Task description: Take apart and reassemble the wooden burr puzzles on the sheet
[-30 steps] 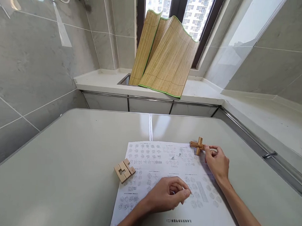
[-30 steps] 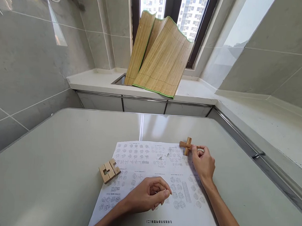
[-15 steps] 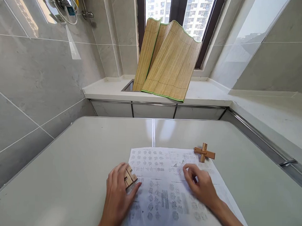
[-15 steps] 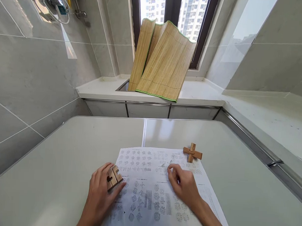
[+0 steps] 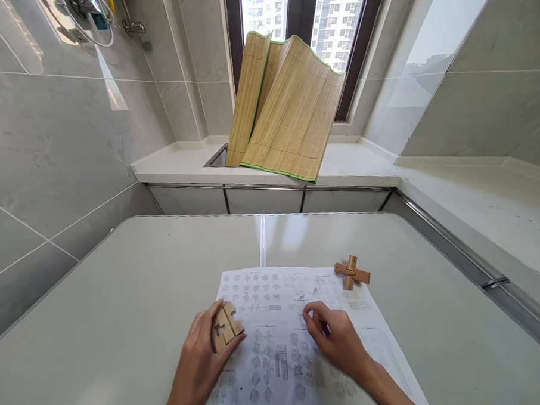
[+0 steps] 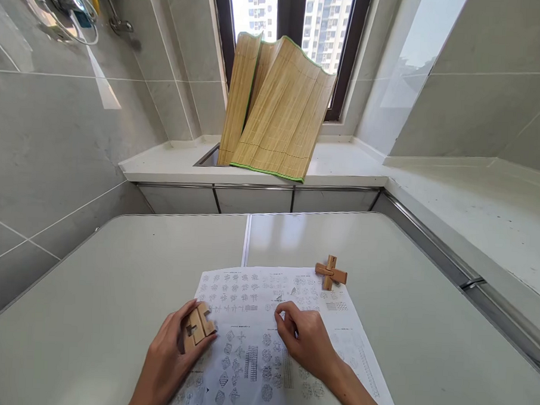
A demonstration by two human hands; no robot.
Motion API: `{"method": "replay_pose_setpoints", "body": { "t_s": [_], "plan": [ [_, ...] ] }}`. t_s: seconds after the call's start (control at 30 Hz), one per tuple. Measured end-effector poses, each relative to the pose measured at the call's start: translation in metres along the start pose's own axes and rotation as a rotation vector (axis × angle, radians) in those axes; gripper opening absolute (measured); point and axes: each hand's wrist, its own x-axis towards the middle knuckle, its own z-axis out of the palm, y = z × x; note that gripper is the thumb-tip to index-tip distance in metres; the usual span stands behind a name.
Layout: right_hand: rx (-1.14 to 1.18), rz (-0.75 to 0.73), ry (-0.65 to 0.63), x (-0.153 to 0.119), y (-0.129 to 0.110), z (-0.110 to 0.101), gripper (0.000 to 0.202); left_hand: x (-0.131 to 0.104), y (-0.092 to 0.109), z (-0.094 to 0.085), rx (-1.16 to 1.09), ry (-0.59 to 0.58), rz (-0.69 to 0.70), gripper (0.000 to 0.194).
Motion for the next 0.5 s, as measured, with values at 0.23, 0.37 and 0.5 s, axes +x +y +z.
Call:
{"method": "replay_pose_setpoints", "body": {
  "t_s": [0.23, 0.37, 0.5],
  "plan": [
    [0.047, 0.136, -0.032, 0.006, 0.004, -0.006, 0.02, 0.033, 0.062, 0.049, -0.24, -0.294, 0.272, 0.074],
    [0.029, 0.154, -0.053, 0.008, 0.006, -0.01, 0.02, 0.042, 0.073, 0.067, -0.258, -0.344, 0.323, 0.075],
    [0.019, 0.123, -0.116, 0.009, 0.004, -0.012, 0.012, 0.045, 0.067, 0.069, -0.244, -0.34, 0.363, 0.085]
  ]
}}
